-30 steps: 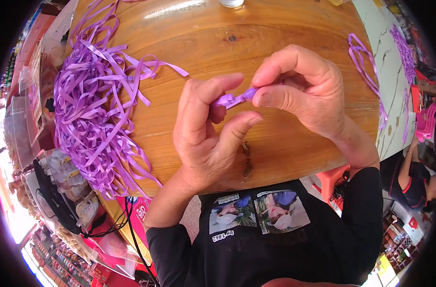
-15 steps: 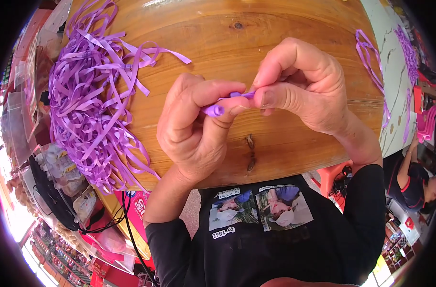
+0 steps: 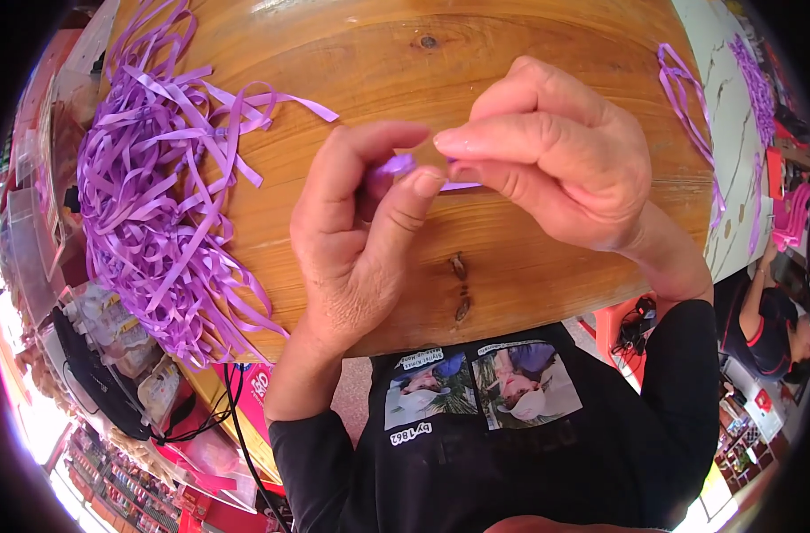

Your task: Manually tying and bundling purple plastic ribbons on a wooden table.

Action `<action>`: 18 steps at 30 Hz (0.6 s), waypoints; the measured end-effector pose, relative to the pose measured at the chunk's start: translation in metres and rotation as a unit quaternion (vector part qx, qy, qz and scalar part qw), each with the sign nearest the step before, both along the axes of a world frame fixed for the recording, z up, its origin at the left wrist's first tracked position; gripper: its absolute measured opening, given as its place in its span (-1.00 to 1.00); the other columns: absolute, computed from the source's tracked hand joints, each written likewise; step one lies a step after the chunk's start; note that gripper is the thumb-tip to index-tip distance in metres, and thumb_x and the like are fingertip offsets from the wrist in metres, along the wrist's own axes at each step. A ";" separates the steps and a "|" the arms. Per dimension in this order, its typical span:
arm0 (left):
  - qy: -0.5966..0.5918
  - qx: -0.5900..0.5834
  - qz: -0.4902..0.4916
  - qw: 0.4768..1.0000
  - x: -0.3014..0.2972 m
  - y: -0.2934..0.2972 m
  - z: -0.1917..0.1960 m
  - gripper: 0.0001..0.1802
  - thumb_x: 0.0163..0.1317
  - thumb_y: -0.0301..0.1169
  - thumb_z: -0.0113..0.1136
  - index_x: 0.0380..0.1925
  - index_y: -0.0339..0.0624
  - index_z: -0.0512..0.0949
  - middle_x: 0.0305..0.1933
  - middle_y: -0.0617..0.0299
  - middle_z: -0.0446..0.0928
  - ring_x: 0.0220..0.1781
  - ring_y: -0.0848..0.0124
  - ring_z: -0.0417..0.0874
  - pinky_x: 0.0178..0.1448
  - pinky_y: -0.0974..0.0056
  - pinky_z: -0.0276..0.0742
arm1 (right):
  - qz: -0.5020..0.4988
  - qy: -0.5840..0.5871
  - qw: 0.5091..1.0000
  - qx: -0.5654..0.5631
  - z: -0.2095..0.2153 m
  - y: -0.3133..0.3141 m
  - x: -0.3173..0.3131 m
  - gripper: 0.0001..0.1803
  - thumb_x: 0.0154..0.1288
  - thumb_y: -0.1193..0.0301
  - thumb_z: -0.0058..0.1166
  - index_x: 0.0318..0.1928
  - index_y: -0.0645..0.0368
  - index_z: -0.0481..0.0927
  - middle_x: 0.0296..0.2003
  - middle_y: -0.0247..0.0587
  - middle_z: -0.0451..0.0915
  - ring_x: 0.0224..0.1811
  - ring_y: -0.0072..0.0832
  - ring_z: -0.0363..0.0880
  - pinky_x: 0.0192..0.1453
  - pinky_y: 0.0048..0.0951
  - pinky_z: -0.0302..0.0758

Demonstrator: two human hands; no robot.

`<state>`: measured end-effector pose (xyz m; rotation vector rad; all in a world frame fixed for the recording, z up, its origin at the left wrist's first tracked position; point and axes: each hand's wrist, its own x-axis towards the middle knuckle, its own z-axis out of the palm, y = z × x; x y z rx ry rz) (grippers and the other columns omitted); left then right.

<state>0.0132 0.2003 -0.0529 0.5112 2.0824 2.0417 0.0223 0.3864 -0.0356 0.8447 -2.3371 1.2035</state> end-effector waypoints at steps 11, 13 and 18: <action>-0.193 0.166 -0.017 0.967 -0.003 -0.008 -0.002 -0.85 0.22 -0.53 0.14 -0.20 -0.26 0.47 -0.27 0.30 0.48 -0.26 0.57 0.47 -0.16 0.51 0.36 | 0.034 -0.099 0.988 -0.118 -0.008 0.002 -0.005 -0.75 -0.02 0.66 0.23 -0.25 0.30 0.59 -0.35 -0.14 0.56 -0.37 -0.48 0.55 -0.37 -0.59 0.47; -0.227 0.218 -0.021 0.949 -0.003 -0.009 -0.002 -0.81 0.20 -0.53 0.15 -0.18 -0.26 0.46 -0.26 0.28 0.50 -0.23 0.54 0.51 -0.14 0.49 0.38 | 0.027 -0.114 0.985 -0.125 -0.010 0.000 -0.005 -0.75 -0.02 0.68 0.22 -0.24 0.31 0.59 -0.34 -0.15 0.56 -0.36 -0.48 0.55 -0.35 -0.59 0.48; -0.251 0.300 -0.031 0.920 -0.005 -0.008 -0.005 -0.70 0.15 -0.54 0.20 -0.09 -0.28 0.44 -0.22 0.23 0.53 -0.19 0.45 0.57 -0.06 0.42 0.46 | 0.015 -0.137 0.981 -0.136 -0.013 -0.003 -0.001 -0.73 -0.01 0.71 0.21 -0.23 0.32 0.58 -0.32 -0.14 0.57 -0.34 -0.49 0.55 -0.29 -0.60 0.50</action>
